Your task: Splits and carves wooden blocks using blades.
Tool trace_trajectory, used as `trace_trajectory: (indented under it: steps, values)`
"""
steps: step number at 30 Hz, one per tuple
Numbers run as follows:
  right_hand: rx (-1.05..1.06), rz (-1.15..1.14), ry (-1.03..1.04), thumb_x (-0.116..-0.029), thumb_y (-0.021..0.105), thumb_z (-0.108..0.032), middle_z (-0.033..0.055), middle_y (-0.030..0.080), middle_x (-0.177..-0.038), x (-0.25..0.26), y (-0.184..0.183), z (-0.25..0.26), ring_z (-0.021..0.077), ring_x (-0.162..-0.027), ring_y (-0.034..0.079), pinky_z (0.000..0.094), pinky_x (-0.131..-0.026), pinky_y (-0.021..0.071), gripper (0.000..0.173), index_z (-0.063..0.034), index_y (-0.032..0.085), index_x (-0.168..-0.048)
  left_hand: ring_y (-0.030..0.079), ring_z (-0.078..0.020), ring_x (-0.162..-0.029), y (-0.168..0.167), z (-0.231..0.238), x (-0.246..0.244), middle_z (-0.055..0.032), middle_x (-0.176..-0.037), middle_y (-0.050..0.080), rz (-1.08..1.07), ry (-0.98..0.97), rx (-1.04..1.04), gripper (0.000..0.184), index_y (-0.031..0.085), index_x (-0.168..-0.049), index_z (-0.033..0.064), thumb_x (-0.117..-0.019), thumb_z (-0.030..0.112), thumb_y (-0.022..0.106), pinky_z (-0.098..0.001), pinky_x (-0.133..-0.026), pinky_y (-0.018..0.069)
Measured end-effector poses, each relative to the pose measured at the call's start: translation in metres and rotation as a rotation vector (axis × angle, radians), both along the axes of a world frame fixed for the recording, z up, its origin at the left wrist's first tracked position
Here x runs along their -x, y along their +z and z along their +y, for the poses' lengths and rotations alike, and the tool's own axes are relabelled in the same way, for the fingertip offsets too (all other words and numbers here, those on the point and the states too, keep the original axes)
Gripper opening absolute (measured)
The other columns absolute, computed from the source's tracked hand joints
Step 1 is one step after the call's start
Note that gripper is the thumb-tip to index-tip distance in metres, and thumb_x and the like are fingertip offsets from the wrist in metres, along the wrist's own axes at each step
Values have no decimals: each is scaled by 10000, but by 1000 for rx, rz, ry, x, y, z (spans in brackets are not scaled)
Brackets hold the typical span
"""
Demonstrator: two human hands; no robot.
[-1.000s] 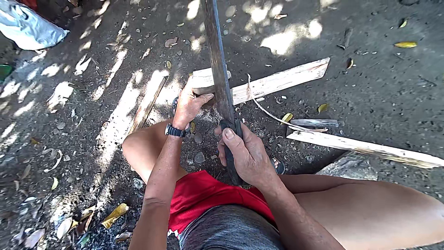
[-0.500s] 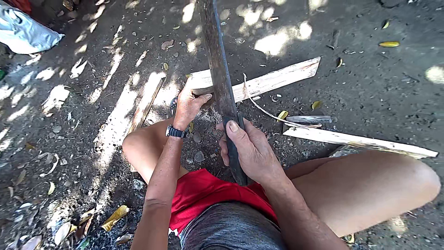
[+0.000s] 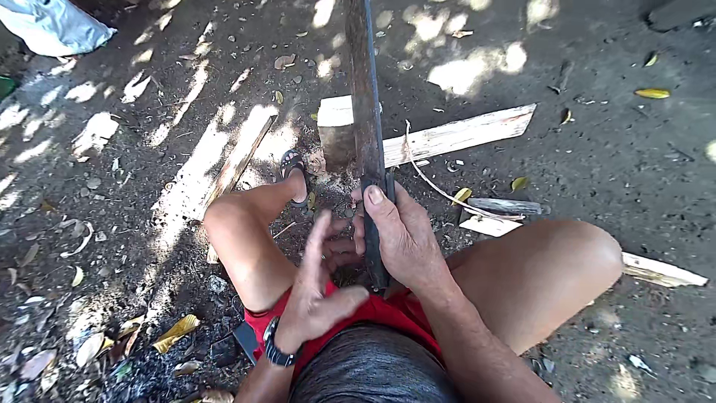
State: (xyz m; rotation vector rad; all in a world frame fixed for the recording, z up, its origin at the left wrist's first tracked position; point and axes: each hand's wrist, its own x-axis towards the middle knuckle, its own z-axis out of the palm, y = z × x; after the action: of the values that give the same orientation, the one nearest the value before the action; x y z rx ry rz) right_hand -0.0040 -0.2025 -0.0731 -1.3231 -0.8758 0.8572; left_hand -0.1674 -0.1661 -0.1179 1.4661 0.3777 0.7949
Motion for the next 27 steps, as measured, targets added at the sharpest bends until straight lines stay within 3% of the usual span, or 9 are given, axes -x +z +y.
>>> trace_trajectory:
  steps: [4,8,11,14,17,19,23,25,27]
  values:
    - [53,-178,-76,-1084,421,-492,-31,637,-737,-4,2,2,81,-607,634,259,-528,561,411,-145,624,-1167,470,-316,-1412,9,-21,-20,-198,-1641,264,132,-32,-102,1100,112,-1645,78,-795,45,809,-496,-1112,515]
    - [99,-280,-107,-1072,434,-514,-50,618,-721,-7,1,3,51,-614,624,265,-528,543,412,-151,622,-1121,530,-217,-1346,13,-18,-49,-103,-1565,412,196,108,-7,1182,146,-1656,186,-717,12,841,-435,-1086,532]
    - [152,-193,-83,-1059,480,-475,13,673,-765,2,8,4,114,-639,663,369,-541,586,412,-114,633,-1187,571,-183,-1305,20,-14,-44,-68,-1482,528,178,173,-72,1121,224,-1617,115,-717,104,892,-424,-1087,536]
    - [207,-113,-64,-1022,604,-406,65,690,-812,6,13,6,176,-693,686,439,-596,601,351,-95,639,-1181,566,-140,-1293,19,-8,-40,-44,-1456,536,192,145,-119,1103,171,-1596,61,-755,184,875,-371,-1090,516]
    - [154,-167,6,-1012,630,-406,65,682,-810,5,4,17,193,-726,686,459,-627,586,352,-79,663,-1136,623,-2,-1086,34,-15,-50,27,-1215,621,259,212,-72,840,272,-1484,-41,-780,-4,730,-242,-972,530]
    - [128,-184,67,-1032,608,-374,67,670,-780,1,9,11,204,-717,677,443,-631,567,331,-61,662,-1126,658,-29,-971,28,-15,-45,27,-1080,653,233,251,30,681,362,-1387,-27,-793,-103,687,-257,-899,565]
    - [99,-349,51,-1018,614,-386,36,645,-782,-6,8,7,190,-783,650,425,-718,528,321,-79,680,-949,641,-83,-1044,7,-7,-36,-23,-1181,606,226,256,-8,593,320,-1423,-34,-889,-62,577,-310,-915,561]
    - [101,-415,61,-1021,602,-422,37,649,-825,-12,7,6,205,-862,642,453,-831,505,358,-93,687,-911,678,-41,-878,16,-14,-46,46,-1020,650,307,302,-40,428,413,-1319,16,-920,-7,564,-275,-780,600]
    - [74,-397,67,-1016,613,-424,43,661,-796,-20,11,2,201,-812,664,457,-731,554,372,-88,696,-881,674,-76,-829,17,-13,-51,15,-1008,664,301,290,-105,421,439,-1346,10,-947,38,572,-307,-723,606]
